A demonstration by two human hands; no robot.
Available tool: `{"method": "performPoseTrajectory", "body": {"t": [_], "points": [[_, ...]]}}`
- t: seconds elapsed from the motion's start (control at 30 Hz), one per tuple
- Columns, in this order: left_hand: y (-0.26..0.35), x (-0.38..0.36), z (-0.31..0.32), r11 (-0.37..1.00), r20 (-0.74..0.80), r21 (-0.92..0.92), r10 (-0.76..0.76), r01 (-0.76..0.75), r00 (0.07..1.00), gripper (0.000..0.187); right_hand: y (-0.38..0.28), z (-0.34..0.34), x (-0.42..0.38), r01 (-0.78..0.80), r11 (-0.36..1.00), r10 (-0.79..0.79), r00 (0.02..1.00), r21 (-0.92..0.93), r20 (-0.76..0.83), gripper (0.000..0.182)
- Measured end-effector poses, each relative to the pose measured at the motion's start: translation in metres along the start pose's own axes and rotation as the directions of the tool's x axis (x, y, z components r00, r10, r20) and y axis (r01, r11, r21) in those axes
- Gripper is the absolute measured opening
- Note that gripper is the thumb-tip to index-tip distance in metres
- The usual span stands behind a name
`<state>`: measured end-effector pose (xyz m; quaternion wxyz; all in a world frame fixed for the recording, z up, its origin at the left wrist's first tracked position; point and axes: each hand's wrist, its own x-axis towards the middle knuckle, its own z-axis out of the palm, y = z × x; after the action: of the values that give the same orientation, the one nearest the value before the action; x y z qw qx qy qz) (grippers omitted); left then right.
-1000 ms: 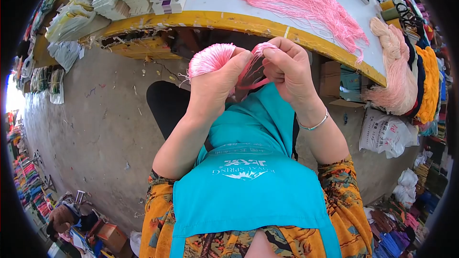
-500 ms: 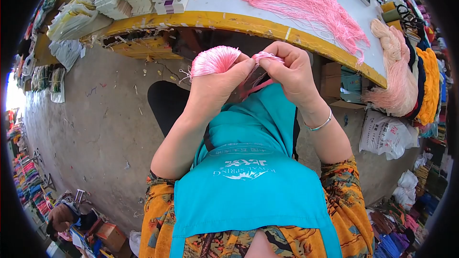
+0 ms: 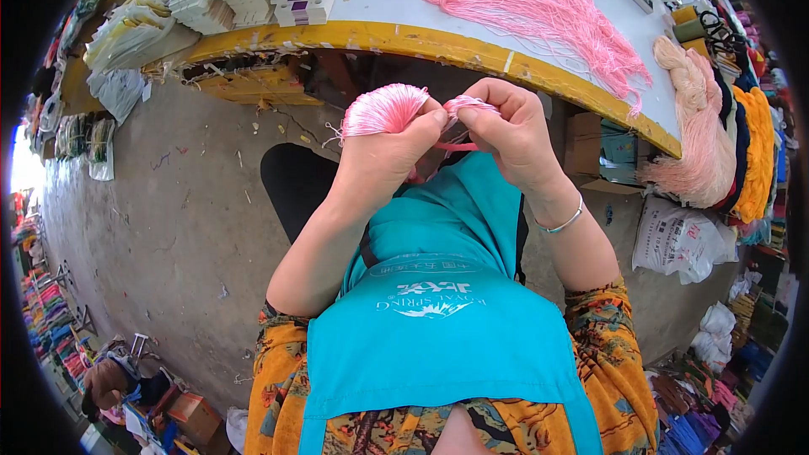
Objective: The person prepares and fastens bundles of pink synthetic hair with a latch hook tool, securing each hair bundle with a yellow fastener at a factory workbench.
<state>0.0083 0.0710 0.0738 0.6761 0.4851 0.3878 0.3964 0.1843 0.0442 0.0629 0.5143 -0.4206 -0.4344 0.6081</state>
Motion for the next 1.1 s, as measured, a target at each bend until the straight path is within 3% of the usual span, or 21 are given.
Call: {"method": "performPoseTrajectory", "body": {"t": [0.13, 0.3, 0.53, 0.6, 0.8, 1.03, 1.1], "points": [[0.005, -0.002, -0.001, 0.997, 0.030, -0.043, -0.070, 0.071, 0.997, 0.013, 0.000, -0.001, 0.000, 0.019, 1.000, -0.019, 1.000, 0.008, -0.011, 0.010], [-0.003, -0.001, -0.003, 1.000, 0.036, -0.007, 0.017, -0.017, 0.999, 0.010, 0.002, -0.003, 0.000, 0.047, 0.998, -0.048, 0.999, -0.037, -0.008, 0.010], [-0.004, -0.002, -0.005, 0.998, 0.015, 0.063, -0.012, 0.011, 1.000, 0.007, -0.001, 0.000, -0.002, 0.102, 0.983, -0.102, 0.995, -0.152, 0.006, 0.008], [-0.008, 0.000, -0.007, 0.992, 0.027, 0.110, 0.055, -0.057, 0.998, 0.006, -0.003, 0.002, -0.003, 0.104, 0.982, -0.103, 0.995, -0.160, 0.011, 0.008], [-0.002, -0.003, -0.003, 0.999, -0.018, 0.053, -0.006, 0.007, 1.000, 0.012, -0.003, 0.001, -0.003, 0.102, 0.975, -0.100, 0.995, -0.198, 0.021, 0.007], [-0.002, -0.002, -0.005, 0.995, 0.015, 0.084, 0.054, -0.055, 0.998, 0.012, 0.000, 0.001, -0.003, 0.108, 0.970, -0.107, 0.994, -0.218, 0.017, 0.008], [0.004, -0.004, -0.005, 0.999, 0.048, 0.022, -0.029, 0.028, 0.998, 0.011, 0.001, 0.002, -0.004, 0.102, 0.971, -0.101, 0.995, -0.214, 0.016, 0.008]]}}
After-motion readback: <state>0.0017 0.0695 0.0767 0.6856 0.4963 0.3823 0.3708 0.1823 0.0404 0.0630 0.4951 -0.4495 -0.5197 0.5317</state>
